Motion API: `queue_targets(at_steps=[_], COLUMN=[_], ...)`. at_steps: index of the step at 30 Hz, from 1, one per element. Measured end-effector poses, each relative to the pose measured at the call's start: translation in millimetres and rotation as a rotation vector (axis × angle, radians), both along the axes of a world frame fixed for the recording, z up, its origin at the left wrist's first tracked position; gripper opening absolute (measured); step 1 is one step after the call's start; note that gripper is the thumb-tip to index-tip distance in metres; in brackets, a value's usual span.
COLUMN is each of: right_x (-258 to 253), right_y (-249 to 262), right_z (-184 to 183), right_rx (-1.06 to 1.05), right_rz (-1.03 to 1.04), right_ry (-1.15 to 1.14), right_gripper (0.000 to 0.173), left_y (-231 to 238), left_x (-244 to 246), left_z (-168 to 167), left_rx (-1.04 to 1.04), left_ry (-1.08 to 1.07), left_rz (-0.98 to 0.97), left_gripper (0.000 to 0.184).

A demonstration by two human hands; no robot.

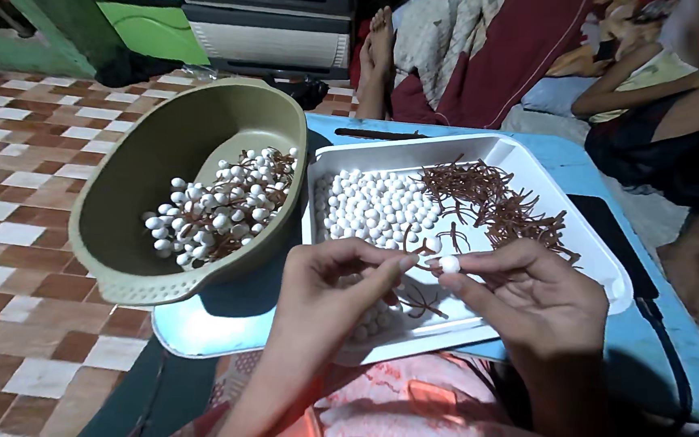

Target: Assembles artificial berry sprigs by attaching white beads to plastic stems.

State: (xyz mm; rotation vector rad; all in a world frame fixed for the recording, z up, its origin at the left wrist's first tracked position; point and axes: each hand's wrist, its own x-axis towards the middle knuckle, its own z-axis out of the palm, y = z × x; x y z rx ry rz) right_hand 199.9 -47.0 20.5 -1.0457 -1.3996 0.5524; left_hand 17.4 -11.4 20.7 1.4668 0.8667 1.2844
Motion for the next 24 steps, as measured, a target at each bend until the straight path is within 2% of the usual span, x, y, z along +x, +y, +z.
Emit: queue_targets(at_steps=[7,15,24], right_x=[3.4,-0.4,-0.5], right_y=[2.8,-1.2,-0.3], right_z=[-3.3,3.6,1.6], right_rx=[0.062,-0.057,-0.030], right_rz=[-0.040,-0.003,-0.011], right_ry=[-0.175,-0.046,-0.073], right_gripper=[0.008,0.010,0.012], left_y=[-1.6,-2.1,-2.0], left_x=[0.6,0.4,0.0], left_z=[1.0,1.5,1.5], left_rx=[0.009,-0.011,-0.014], left_ry=[0.015,0.003,-0.016], left_rz=[0.018,0.024,0.035], left_gripper=[0.007,0.006,0.008])
